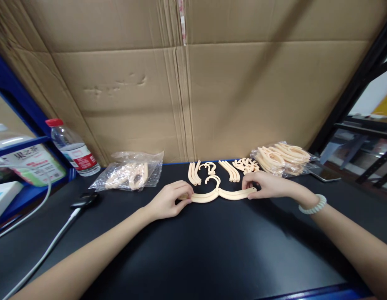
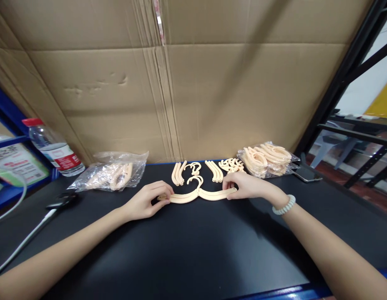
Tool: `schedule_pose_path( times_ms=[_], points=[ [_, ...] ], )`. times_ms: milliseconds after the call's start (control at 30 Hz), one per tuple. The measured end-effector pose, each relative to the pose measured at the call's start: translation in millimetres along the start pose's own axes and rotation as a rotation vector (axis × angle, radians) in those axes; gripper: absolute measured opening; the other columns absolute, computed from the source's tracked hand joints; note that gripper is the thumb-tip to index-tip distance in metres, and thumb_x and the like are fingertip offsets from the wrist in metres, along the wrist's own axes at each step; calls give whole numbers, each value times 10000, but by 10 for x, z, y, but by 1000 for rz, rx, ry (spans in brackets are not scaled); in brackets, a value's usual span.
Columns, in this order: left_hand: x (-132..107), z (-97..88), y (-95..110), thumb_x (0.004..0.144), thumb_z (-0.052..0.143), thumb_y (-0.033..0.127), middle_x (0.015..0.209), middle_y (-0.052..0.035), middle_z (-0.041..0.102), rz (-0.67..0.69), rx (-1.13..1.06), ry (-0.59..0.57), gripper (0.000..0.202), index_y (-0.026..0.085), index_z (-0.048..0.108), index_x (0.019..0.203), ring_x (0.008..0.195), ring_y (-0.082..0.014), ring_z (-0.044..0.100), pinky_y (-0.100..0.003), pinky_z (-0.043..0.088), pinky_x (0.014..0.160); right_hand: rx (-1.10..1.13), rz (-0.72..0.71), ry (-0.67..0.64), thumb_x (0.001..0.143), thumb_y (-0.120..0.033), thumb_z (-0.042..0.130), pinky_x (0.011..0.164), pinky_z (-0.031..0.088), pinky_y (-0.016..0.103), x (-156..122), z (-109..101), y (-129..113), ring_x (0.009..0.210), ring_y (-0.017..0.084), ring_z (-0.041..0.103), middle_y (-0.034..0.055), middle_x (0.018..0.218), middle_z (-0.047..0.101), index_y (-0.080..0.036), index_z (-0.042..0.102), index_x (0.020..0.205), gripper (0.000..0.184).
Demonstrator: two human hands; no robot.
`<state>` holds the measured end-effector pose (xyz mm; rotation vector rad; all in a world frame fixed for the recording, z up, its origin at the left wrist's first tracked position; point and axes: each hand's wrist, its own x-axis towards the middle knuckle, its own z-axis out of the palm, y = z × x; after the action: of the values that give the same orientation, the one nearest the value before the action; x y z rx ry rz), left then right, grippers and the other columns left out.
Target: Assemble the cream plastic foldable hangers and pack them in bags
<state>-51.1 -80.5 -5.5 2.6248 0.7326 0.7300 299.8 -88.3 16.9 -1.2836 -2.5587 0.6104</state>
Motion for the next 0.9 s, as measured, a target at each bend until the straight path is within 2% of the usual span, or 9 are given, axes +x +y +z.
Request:
schedule_pose_path(
  times_ms=[300, 567, 767, 900],
  points=[
    [-9, 10, -11, 871, 506, 185, 952, -83, 624, 8, 85, -15, 101, 192, 575, 944, 876, -208, 585, -315, 461, 799, 9, 12, -8, 732, -194, 613, 672, 440, 278, 4, 5, -6, 730, 164, 579, 31, 804, 659, -174, 636, 818, 92],
    [-15, 16, -20, 846, 501, 154, 970, -82, 615, 13, 73, -5, 113, 191, 556, 938, 878, -205, 575, -316, 452, 794, -7, 3, -13, 716, -162, 604, 659, 431, 269, -11, -33, 20, 739, 162, 566, 40, 844, 657, -163, 654, 855, 148],
    [-13, 7, -32, 747, 485, 98, 948, -55, 618, -52, -3, 54, 123, 204, 427, 769, 856, -193, 573, -313, 453, 762, 7, 42, -53, 710, -216, 632, 735, 459, 301, -45, -98, 78, 823, 191, 584, 68, 931, 666, -150, 676, 929, 233],
    [8, -23, -35, 688, 452, 87, 919, -37, 635, -105, -114, 96, 146, 208, 405, 756, 864, -188, 591, -317, 456, 774, -20, 70, -72, 695, -231, 639, 747, 475, 315, -76, -137, 117, 848, 205, 590, 76, 977, 669, -154, 675, 991, 308]
  ],
)
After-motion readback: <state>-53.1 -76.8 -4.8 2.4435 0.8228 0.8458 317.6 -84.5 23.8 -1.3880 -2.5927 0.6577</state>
